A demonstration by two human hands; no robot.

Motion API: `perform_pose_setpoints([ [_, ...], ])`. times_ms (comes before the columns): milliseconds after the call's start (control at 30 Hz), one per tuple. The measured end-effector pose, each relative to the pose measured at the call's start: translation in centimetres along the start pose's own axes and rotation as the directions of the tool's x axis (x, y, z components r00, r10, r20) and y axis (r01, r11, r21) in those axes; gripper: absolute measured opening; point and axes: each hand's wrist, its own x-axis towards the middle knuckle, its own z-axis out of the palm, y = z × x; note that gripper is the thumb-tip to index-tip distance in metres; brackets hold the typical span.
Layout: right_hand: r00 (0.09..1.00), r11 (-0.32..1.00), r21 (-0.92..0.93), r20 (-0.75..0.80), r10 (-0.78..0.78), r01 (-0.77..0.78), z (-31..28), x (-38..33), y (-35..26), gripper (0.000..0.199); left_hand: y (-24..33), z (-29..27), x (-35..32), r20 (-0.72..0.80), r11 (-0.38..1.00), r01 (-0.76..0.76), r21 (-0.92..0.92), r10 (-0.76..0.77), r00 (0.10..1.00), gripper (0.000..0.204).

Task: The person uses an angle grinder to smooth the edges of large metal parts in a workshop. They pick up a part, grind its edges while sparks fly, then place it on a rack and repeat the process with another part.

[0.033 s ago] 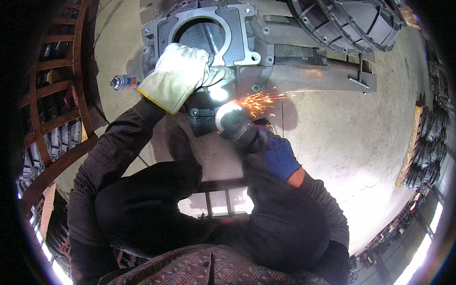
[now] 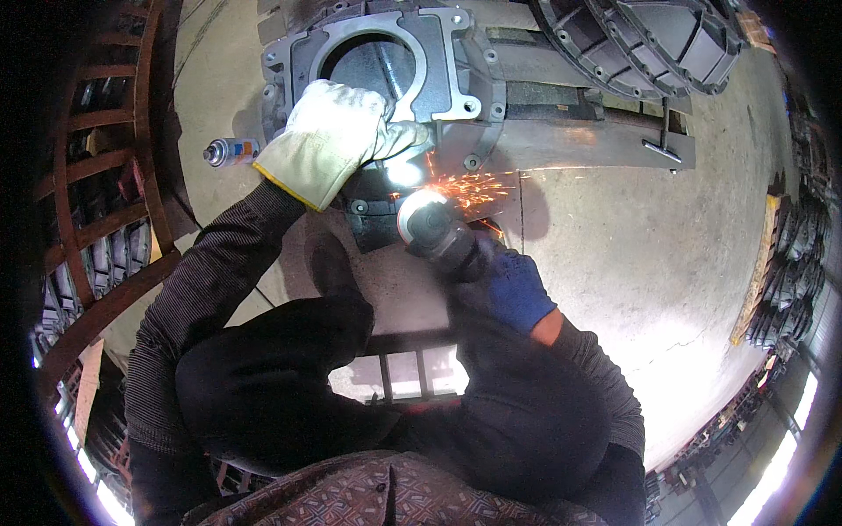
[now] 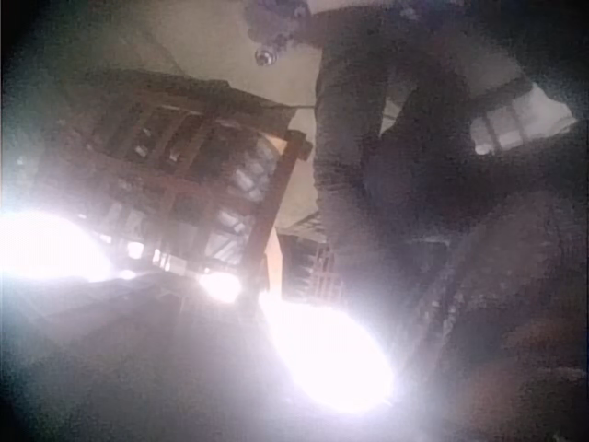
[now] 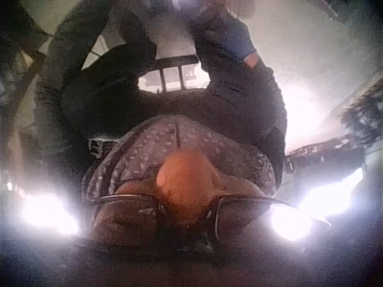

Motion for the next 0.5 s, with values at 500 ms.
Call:
perform_pose_setpoints([
  [500, 0.977, 0.969, 0.142, -0.028, 0.210, -0.204, -3.6, -3.1, -0.8, 0.056, -0.5, -5.3, 2.1, 0.219, 0.992, -0.126, -0.028, 0.129, 0.967, 0.039],
])
